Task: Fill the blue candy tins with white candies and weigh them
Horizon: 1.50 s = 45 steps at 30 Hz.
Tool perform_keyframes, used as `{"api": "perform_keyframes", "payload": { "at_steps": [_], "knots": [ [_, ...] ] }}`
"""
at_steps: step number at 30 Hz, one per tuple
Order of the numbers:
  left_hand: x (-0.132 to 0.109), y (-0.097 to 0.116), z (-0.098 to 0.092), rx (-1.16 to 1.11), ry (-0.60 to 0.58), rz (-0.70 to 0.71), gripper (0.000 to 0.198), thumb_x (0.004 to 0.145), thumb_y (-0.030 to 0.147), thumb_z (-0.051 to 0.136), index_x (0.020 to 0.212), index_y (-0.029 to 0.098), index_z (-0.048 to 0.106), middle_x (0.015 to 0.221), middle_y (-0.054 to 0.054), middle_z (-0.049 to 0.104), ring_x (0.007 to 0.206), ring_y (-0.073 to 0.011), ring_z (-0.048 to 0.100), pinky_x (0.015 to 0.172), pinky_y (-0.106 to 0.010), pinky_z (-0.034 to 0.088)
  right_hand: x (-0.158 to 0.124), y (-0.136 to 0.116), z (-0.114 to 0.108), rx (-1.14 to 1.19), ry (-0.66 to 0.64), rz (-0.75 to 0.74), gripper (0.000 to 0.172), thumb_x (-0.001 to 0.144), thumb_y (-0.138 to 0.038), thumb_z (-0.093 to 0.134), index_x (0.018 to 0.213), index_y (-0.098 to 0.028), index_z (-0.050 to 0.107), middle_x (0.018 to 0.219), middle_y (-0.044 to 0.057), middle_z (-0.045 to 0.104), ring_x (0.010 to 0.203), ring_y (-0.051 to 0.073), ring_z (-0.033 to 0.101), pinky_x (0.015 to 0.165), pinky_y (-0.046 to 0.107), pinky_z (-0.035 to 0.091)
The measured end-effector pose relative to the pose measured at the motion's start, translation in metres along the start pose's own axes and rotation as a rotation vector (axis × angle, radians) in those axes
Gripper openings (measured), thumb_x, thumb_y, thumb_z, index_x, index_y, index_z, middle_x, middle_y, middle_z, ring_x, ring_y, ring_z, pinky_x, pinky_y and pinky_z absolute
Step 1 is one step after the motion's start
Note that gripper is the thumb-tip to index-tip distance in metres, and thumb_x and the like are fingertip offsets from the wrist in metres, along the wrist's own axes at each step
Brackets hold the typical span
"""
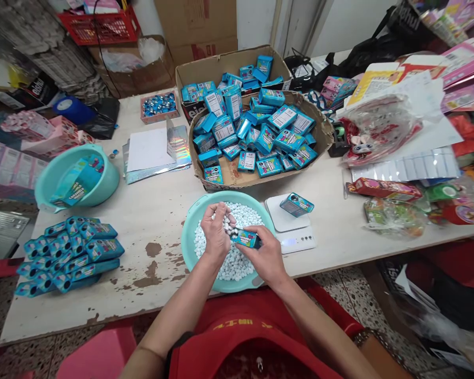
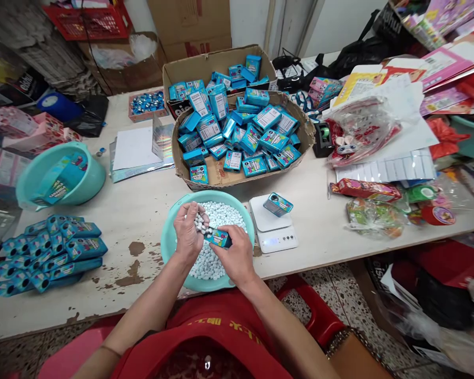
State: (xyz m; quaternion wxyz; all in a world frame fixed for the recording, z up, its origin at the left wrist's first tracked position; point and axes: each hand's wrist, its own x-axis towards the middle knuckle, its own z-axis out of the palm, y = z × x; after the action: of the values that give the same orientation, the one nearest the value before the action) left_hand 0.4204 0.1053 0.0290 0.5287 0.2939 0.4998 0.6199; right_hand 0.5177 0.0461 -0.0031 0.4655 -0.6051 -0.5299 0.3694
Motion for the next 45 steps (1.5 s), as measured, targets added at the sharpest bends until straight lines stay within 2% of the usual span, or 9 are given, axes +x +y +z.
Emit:
{"api": "perform_keyframes", "payload": {
  "at_steps": [5, 16, 24, 32, 34, 36, 39, 42, 45],
  "knots": [
    [-0.002, 0.0, 0.001, 0.017, -0.045, -0.123, 0.039, 0.069, 0.046, 0.073, 0.069, 0.017, 0.048, 0.049, 0.008, 0.044, 0.035, -0.0047, 0.041, 0.033, -0.016, 0.026, 0.001, 0.004, 0.001, 0.029, -0.022, 0.038, 0.027, 0.068, -0.025, 0.07, 0.094, -0.022, 0.064, 0.093, 0.004, 0.067, 0.092, 0.024, 0.061, 0.083, 0.037, 0.047],
    [-0.001, 0.005, 0.003, -0.071, -0.017, 0.019, 0.04, 0.068, 0.046, 0.075, 0.066, 0.017, 0.047, 0.048, 0.008, 0.039, 0.039, -0.0051, 0.042, 0.036, -0.016, 0.03, -0.001, 0.001, 0.007, 0.096, 0.0, 0.058, 0.027, 0.066, -0.026, 0.072, 0.093, -0.022, 0.065, 0.091, 0.002, 0.068, 0.089, 0.022, 0.063, 0.08, 0.035, 0.048],
    [-0.003, 0.003, 0.002, 0.025, -0.061, 0.027, 0.041, 0.072, 0.052, 0.069, 0.065, 0.016, 0.05, 0.053, 0.005, 0.047, 0.043, -0.0059, 0.046, 0.038, -0.016, 0.033, -0.003, 0.0, 0.006, 0.082, 0.056, -0.023, 0.025, 0.069, -0.023, 0.07, 0.093, -0.024, 0.064, 0.093, 0.003, 0.067, 0.093, 0.024, 0.062, 0.084, 0.038, 0.047],
    [-0.004, 0.005, 0.013, -0.001, -0.12, -0.032, 0.042, 0.065, 0.046, 0.077, 0.063, 0.015, 0.049, 0.048, 0.007, 0.041, 0.036, -0.0034, 0.037, 0.033, -0.013, 0.026, -0.003, 0.002, 0.005, 0.108, 0.087, -0.007, 0.028, 0.065, -0.018, 0.073, 0.091, -0.023, 0.065, 0.091, 0.003, 0.067, 0.09, 0.022, 0.062, 0.082, 0.036, 0.048],
    [0.001, 0.014, 0.011, -0.052, -0.144, -0.09, 0.038, 0.066, 0.041, 0.077, 0.065, 0.015, 0.05, 0.051, 0.007, 0.042, 0.037, -0.0032, 0.037, 0.032, -0.013, 0.026, -0.006, 0.003, -0.006, 0.209, 0.072, 0.052, 0.028, 0.062, -0.024, 0.077, 0.088, -0.023, 0.066, 0.087, 0.001, 0.067, 0.084, 0.021, 0.063, 0.076, 0.033, 0.05],
    [0.01, 0.021, 0.004, -0.095, -0.142, -0.169, 0.029, 0.075, 0.037, 0.07, 0.069, 0.015, 0.051, 0.056, 0.005, 0.046, 0.036, -0.0028, 0.036, 0.031, -0.013, 0.025, -0.012, 0.007, -0.027, 0.325, 0.114, 0.083, 0.033, 0.059, -0.031, 0.081, 0.087, -0.022, 0.067, 0.089, 0.001, 0.067, 0.082, 0.02, 0.064, 0.074, 0.032, 0.051],
    [0.028, 0.015, -0.014, -0.066, -0.056, -0.411, 0.025, 0.091, 0.028, 0.046, 0.072, 0.014, 0.051, 0.062, 0.001, 0.051, 0.035, -0.0029, 0.036, 0.03, -0.013, 0.027, -0.025, 0.026, -0.069, 0.384, 0.313, 0.124, 0.039, 0.058, -0.038, 0.081, 0.09, -0.021, 0.066, 0.09, 0.003, 0.068, 0.083, 0.021, 0.064, 0.075, 0.032, 0.052],
    [0.039, -0.008, -0.029, 0.015, 0.008, -0.768, 0.029, 0.093, 0.024, 0.041, 0.065, 0.016, 0.044, 0.051, 0.004, 0.038, 0.031, -0.0043, 0.03, 0.028, -0.015, 0.023, -0.03, 0.068, -0.113, 0.264, 0.574, 0.247, 0.039, 0.065, -0.041, 0.076, 0.094, -0.019, 0.063, 0.081, 0.003, 0.068, 0.074, 0.02, 0.063, 0.07, 0.033, 0.052],
    [0.04, -0.03, -0.033, 0.046, 0.039, -0.774, 0.029, 0.092, 0.023, 0.043, 0.064, 0.016, 0.042, 0.051, 0.004, 0.037, 0.032, -0.0053, 0.032, 0.027, -0.016, 0.025, -0.019, 0.12, -0.147, 0.052, 0.793, 0.303, 0.04, 0.063, -0.044, 0.072, 0.09, -0.017, 0.061, 0.083, 0.005, 0.067, 0.075, 0.021, 0.062, 0.073, 0.036, 0.051]
  ]
}}
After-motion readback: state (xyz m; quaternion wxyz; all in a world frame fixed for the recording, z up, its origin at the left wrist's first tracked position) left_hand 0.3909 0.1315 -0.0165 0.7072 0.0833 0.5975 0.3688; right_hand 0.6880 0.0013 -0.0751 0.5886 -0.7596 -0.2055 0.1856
